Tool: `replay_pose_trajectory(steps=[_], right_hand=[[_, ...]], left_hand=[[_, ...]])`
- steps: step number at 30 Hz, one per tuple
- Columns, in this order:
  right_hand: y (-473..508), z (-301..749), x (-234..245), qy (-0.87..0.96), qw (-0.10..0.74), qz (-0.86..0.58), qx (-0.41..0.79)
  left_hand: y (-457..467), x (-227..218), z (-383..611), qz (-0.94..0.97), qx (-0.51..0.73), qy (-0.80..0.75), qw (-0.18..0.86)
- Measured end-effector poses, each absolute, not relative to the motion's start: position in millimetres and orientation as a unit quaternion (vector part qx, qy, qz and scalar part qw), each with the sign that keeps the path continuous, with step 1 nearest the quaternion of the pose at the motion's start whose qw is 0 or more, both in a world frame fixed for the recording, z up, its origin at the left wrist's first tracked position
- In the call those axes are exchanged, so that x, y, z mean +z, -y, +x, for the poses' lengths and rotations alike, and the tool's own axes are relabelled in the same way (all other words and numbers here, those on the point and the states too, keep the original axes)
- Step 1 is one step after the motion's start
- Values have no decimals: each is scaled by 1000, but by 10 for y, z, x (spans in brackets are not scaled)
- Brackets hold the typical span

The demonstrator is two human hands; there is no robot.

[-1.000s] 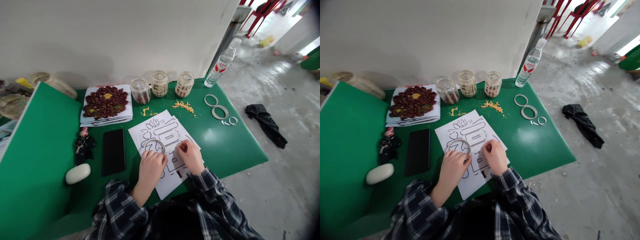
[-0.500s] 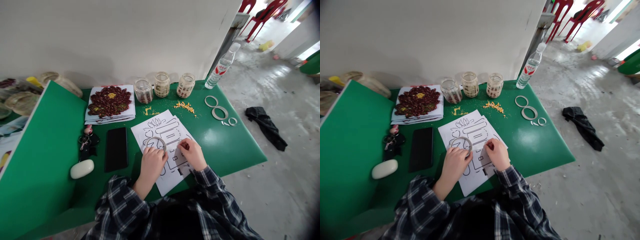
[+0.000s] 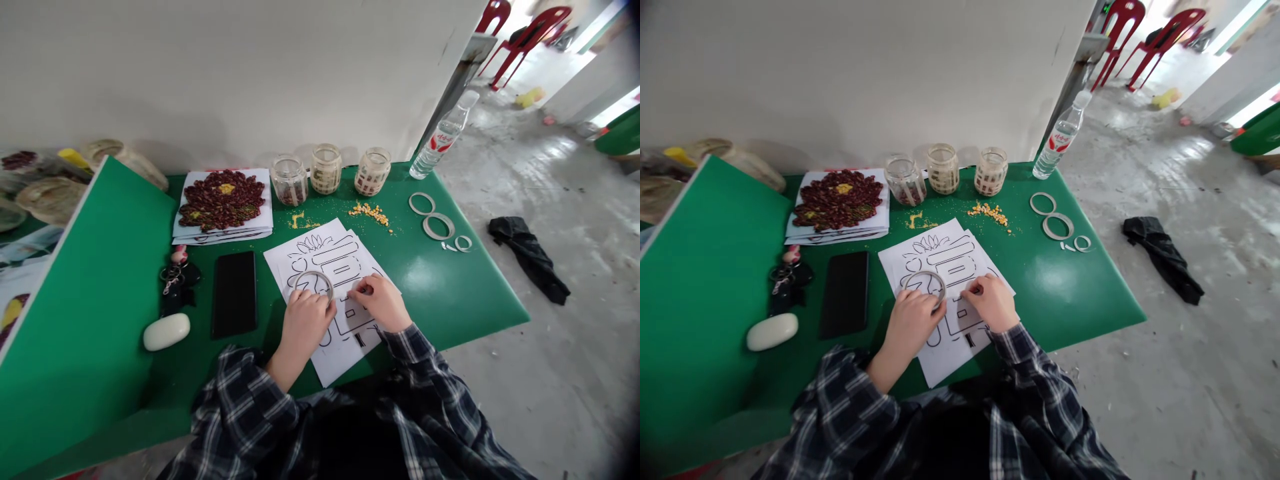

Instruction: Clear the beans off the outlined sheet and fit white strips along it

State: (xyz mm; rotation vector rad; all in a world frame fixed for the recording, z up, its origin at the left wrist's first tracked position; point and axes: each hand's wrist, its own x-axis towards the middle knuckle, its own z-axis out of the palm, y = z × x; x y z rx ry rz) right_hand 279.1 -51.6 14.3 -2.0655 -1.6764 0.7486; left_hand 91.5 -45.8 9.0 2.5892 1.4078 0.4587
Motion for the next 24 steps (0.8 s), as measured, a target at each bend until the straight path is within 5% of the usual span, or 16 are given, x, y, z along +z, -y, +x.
replay_pose_trajectory(steps=[18,24], right_hand=[[365,2759,215,594,124,-739,291],[352,2761,199,584,126,-747,294]], left_hand=[[546,35,1091,900,198,-386,42],[612,145,1130,890,234,-376,111]])
